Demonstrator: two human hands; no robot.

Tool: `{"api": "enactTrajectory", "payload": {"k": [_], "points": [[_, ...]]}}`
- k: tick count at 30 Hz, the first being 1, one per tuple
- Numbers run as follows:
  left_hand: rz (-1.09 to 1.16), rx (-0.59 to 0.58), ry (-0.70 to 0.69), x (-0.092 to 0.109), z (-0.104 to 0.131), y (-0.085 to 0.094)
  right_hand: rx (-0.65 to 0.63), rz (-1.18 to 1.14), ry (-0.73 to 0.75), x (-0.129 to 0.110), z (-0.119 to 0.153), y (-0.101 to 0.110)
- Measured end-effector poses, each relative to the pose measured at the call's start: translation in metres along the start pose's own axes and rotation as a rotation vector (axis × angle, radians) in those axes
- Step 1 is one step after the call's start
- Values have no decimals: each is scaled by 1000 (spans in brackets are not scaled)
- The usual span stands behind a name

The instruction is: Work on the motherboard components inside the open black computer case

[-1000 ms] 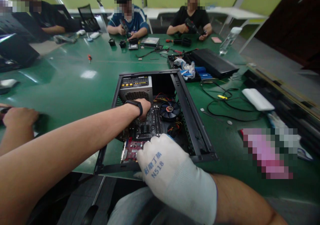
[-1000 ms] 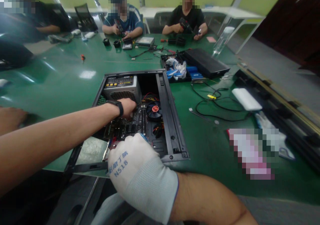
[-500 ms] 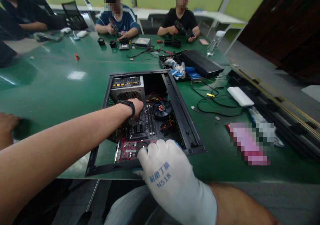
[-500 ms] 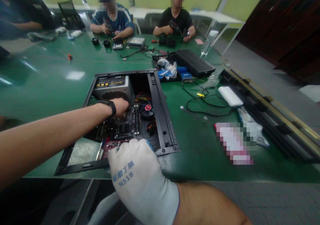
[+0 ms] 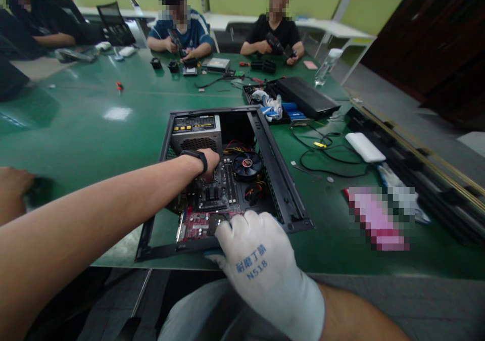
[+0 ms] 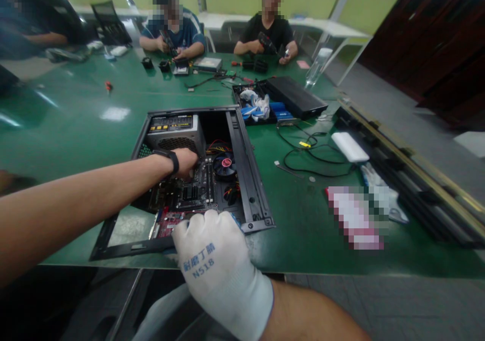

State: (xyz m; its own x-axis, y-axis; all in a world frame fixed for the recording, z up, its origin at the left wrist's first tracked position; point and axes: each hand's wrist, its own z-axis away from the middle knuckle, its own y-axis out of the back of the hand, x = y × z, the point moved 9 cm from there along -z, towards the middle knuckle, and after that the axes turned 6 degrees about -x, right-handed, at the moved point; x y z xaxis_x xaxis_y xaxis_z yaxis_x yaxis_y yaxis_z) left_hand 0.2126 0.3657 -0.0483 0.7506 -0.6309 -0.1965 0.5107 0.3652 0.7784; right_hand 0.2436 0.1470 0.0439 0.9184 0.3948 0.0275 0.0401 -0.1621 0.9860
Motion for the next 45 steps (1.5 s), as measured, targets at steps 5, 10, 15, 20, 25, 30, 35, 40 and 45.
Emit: {"api": "enactTrajectory", "payload": {"k": [5,10,15,20,25,30,35,40,45], "points": [[-24,14,3,0,-1,0,-11,-4,-1,1,2,-2],[-32,-24,15,2,5,1,-9,-10,-27,5,3,-2],[79,-4,42,2,11,9,-5,-20,-44,11,8,-4],[52,-1,15,-1,12,10,46,-31,-83,17,12,-3],[166,178,-66,-10,26,28,78,-29,-89,20,10,-3],[344,477,-105,-35,63,72,22,44,-93,38,-22,-8],[493,715,-50,-77,106,108,-34,147,-134,68,-95,-22],[624,783,15,-109,123,107,-30,162,-200,101,-189,-33],[733,849,58,-124,133,86,-59,168,-281,131,-265,-36]]}}
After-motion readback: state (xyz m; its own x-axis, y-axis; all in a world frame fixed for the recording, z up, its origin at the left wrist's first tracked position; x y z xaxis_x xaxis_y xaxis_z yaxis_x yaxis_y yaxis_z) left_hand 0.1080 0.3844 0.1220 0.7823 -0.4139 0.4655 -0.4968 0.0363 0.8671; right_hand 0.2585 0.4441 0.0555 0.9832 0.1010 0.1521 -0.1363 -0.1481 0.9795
